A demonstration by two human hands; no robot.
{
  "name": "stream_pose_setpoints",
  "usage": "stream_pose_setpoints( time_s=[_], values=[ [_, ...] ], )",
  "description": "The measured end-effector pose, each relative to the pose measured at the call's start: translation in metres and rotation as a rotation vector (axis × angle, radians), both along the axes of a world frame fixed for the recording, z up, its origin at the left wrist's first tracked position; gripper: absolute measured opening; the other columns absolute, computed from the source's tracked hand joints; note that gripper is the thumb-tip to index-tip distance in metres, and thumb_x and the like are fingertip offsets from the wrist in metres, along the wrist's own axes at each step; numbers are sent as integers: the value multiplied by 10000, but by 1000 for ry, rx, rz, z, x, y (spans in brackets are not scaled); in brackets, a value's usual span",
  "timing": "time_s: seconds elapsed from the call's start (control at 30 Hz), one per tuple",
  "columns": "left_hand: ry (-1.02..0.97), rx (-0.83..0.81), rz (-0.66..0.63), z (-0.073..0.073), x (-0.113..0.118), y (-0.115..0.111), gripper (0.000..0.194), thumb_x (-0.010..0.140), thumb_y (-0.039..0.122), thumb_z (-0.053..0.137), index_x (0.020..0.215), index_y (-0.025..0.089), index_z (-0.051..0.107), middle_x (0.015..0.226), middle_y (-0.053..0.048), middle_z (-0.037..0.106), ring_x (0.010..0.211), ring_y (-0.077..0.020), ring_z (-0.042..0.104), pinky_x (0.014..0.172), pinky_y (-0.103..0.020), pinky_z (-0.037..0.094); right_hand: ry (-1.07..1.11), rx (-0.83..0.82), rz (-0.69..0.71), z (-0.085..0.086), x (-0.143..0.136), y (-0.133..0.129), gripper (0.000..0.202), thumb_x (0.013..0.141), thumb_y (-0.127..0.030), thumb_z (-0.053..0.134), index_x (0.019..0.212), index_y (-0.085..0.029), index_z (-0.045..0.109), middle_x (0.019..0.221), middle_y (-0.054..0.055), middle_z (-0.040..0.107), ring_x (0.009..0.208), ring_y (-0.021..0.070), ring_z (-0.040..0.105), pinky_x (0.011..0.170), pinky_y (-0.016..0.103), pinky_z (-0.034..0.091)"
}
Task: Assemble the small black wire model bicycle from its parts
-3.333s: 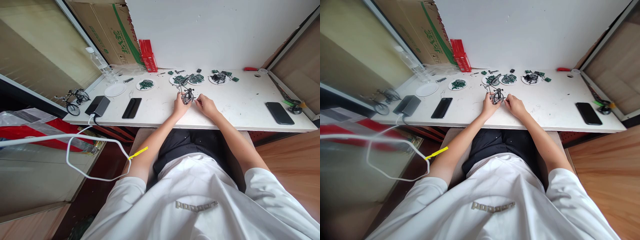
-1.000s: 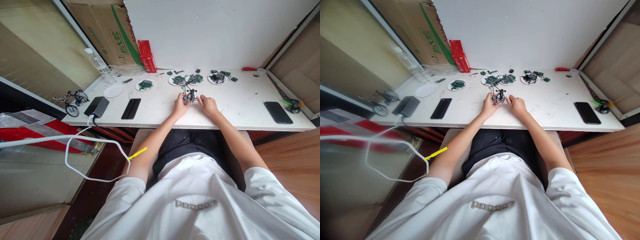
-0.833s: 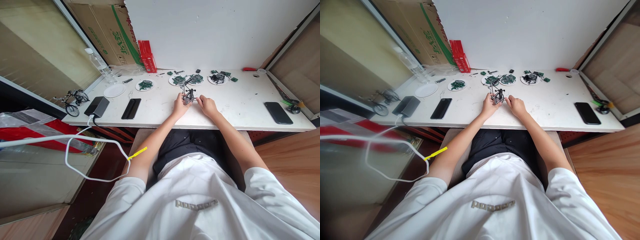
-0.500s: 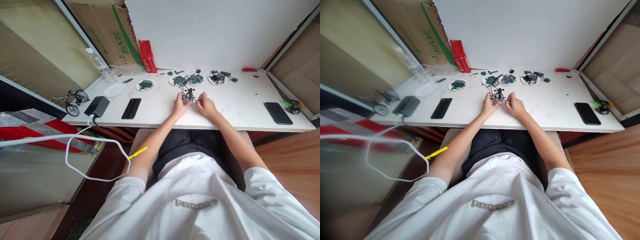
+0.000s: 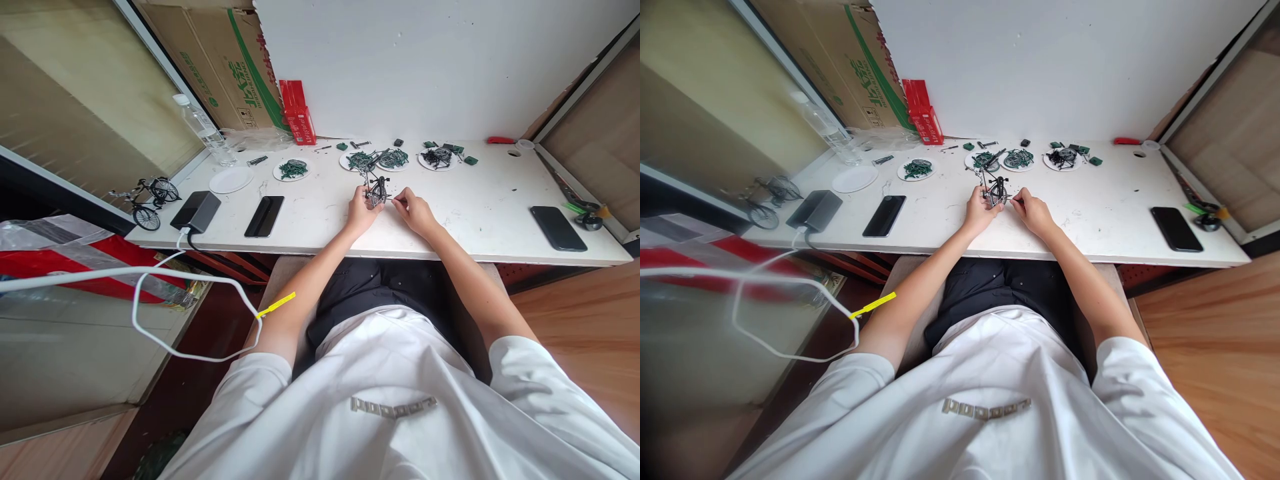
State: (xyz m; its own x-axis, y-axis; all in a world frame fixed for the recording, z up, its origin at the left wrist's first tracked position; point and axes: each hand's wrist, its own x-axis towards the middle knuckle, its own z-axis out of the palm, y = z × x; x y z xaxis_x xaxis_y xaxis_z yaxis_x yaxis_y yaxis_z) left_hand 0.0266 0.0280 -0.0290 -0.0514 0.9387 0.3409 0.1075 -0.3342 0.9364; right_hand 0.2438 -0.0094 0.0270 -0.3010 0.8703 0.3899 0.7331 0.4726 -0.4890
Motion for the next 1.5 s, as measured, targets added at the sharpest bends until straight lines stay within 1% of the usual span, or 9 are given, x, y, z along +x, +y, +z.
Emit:
stream_pose_setpoints(
  time_s=[0.2,0.33,0.5,0.7,0.87,0.97,1.1,1.33,1.5],
  values=[
    [-12,13,-9,2,0,-1,622,788,213,991,1254,263,584,1004,-28,812,839,-205,817,852,-344,658,-63,-3,-41,2,1,-2,437,1152,-644,402,1164,-253,598,1053,165,839,830,336,722,731,401,474],
    [1,14,0,3,0,-3,609,794,231,1001,1247,267,596,1000,-25,803,858,-208,818,874,-352,656,-92,-9,-47,4,0,-2,480,1164,-673,357,1151,-257,596,936,132,806,732,314,669,690,388,439],
    [4,19,-19,6,0,-5,610,796,245,1008,1247,271,597,1033,-33,814,874,-213,821,874,-357,656,-114,0,-63,4,-1,-2,502,1170,-690,334,1127,-264,596,855,113,770,717,325,663,682,383,420],
    [22,-8,-2,13,0,-9,610,759,200,1003,1220,248,607,1059,-46,830,803,-184,798,803,-311,629,-168,-16,-112,4,-3,-2,452,1188,-625,340,1077,-272,599,853,110,759,734,321,676,686,368,386],
    [10,-7,-31,13,-1,-10,604,774,240,996,1232,257,602,1055,-44,832,835,-193,812,815,-310,630,-110,-4,-129,2,-3,-1,449,1172,-651,364,1045,-282,587,824,99,743,727,318,666,680,371,386],
    [4,-16,-46,10,-1,-8,614,781,257,999,1246,257,599,1075,-59,829,866,-205,821,836,-326,644,-30,-37,-99,3,-3,-3,419,1156,-669,407,1121,-281,562,882,94,764,763,314,694,698,378,428],
    [-53,-36,-51,5,-1,-2,662,753,270,1024,1260,257,598,1048,-48,821,833,-194,806,785,-312,643,75,-57,3,3,-2,-5,435,1109,-700,511,1221,-280,504,1021,98,787,832,295,719,744,389,490],
    [-93,-47,-62,6,-1,-2,684,731,250,1035,1267,242,610,1026,-49,822,858,-210,812,788,-319,651,96,-25,61,-2,1,1,430,1134,-699,459,1120,-275,529,1037,138,805,822,296,682,739,400,481],
    [-70,-53,-53,10,0,-5,649,736,206,1016,1246,235,615,1065,-63,835,870,-208,818,829,-320,648,25,-18,1,-3,3,4,471,1144,-720,423,1082,-272,556,960,131,799,772,295,658,711,384,427]
  ],
)
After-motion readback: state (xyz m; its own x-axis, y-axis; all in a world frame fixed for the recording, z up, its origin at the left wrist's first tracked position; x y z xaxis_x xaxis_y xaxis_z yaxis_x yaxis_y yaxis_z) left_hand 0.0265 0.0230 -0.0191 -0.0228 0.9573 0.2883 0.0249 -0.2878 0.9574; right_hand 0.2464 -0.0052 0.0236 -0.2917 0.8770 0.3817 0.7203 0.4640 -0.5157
